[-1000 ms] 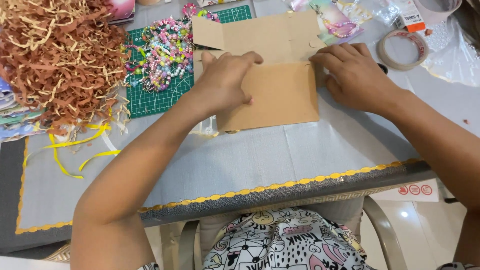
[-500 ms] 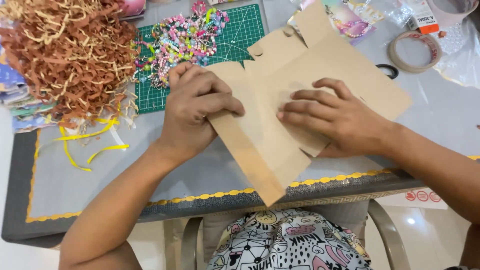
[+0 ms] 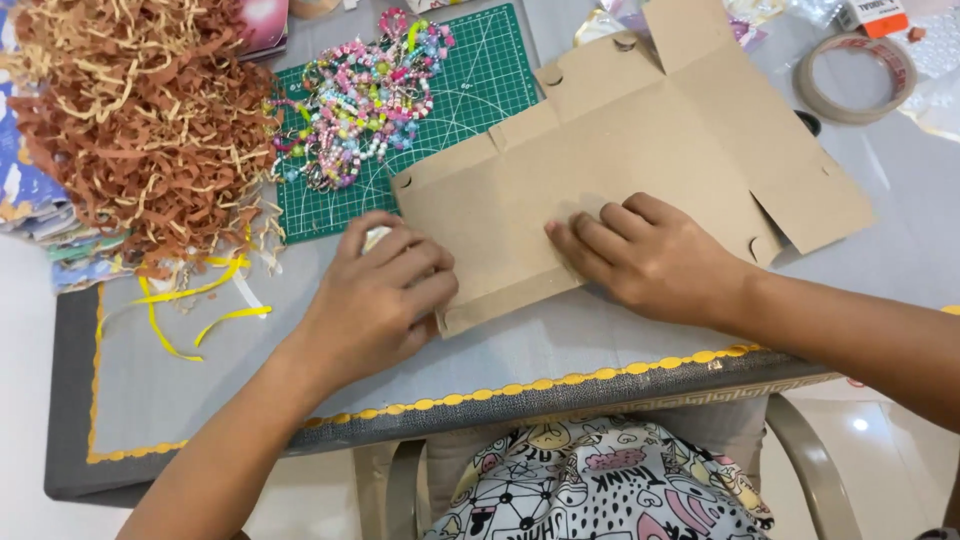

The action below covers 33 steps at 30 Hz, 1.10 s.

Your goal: The person folds a flat cardboard box along pre-scored lines, tucks flaps into slots, and secures the structure by hand. The box is assembled on a table with craft supplies nearby.

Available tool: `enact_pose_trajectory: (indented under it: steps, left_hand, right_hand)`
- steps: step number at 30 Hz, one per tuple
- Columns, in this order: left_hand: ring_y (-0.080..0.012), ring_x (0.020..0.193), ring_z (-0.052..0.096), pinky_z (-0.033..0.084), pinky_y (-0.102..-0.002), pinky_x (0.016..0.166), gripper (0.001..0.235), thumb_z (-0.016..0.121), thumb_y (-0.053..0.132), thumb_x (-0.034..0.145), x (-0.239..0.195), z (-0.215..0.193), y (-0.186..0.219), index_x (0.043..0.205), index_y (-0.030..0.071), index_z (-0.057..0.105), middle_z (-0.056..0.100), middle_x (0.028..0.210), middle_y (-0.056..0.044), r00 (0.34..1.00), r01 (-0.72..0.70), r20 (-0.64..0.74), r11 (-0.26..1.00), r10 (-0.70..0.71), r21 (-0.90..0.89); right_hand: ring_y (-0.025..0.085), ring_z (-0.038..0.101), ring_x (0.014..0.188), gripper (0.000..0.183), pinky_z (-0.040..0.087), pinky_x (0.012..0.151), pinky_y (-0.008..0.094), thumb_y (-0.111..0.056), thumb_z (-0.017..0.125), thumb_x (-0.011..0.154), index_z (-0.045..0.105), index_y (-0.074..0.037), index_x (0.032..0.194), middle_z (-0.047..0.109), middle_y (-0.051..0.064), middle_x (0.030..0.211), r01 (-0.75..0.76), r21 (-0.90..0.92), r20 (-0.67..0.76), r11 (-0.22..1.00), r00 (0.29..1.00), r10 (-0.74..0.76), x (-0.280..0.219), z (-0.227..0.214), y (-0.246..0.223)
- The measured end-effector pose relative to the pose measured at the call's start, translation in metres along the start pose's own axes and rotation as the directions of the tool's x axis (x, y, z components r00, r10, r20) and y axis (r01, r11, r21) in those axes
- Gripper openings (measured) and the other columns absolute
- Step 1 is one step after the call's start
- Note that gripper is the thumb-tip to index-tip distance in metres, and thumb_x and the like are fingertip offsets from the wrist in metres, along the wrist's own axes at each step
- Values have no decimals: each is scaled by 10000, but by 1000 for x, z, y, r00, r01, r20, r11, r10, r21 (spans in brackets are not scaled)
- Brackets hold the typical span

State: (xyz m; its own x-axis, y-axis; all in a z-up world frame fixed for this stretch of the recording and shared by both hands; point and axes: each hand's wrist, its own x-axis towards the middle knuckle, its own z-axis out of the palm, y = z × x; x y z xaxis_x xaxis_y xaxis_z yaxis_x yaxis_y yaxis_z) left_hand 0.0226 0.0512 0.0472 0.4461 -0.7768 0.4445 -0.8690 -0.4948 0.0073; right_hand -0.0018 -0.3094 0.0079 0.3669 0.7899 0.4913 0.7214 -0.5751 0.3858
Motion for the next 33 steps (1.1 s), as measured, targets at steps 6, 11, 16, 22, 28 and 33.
enact_pose_trajectory:
  steps: [6, 11, 16, 22, 28, 33]
  left_hand:
    - [-284, 890, 734, 545, -433, 846, 334, 1033, 309, 757, -27, 12, 17, 985, 151, 848, 774, 925, -50, 993, 13, 113, 1000, -15, 26]
    - [-280, 782, 792, 570, -400, 783, 209, 889, 344, 980, -30, 11, 24, 979, 135, 877, 819, 855, -90, 973, 182, 154, 982, -172, -54]
    - [-248, 716, 781, 577, -363, 724, 124, 822, 251, 1011, -19, 7, 17, 943, 167, 884, 804, 808, -32, 923, 351, 217, 927, -318, -131]
    - [-380, 965, 805, 588, -510, 865, 265, 857, 93, 938, -11, 12, 11, 1202, 113, 854, 816, 1114, -115, 943, 308, 212, 914, -257, -263]
    - [-266, 1088, 713, 461, -585, 1072, 229, 779, 142, 1107, -20, 35, 22, 1313, 187, 868, 821, 1261, 7, 996, -12, 88, 995, 20, -95]
    - [-250, 963, 667, 448, -765, 1224, 222, 688, 96, 1130, -19, 27, 34, 1273, 102, 858, 748, 1066, 9, 996, -33, 79, 999, 31, 18]
  right_hand:
    - [258, 727, 1004, 313, 551, 974, 438, -382, 874, 1007, 857, -98, 1139, 808, 78, 1105, -69, 167, 95, 983, 994, 54, 15, 1, -2]
    - [218, 754, 1001, 192, 558, 949, 397, -336, 817, 1094, 852, -154, 1044, 805, -38, 1052, -234, 530, 203, 815, 968, 146, 20, 2, -14]
    - [262, 809, 937, 84, 609, 893, 417, -219, 832, 1043, 804, -155, 1092, 815, 1, 934, -507, 568, 453, 648, 850, 268, 38, 3, -10]
    - [282, 736, 1141, 128, 569, 990, 453, -192, 784, 1064, 771, -178, 1191, 737, 18, 1223, -321, 492, 364, 809, 920, 144, 40, 6, -14]
    - [333, 586, 1451, 575, 427, 1222, 587, -140, 635, 977, 718, -58, 1539, 635, 129, 1610, 218, 275, 355, 937, 882, -309, 44, -10, -20]
    - [341, 639, 1321, 463, 469, 1224, 628, -260, 655, 948, 854, -128, 1344, 684, 140, 1521, 392, 52, 464, 919, 805, -370, 62, -26, -34]
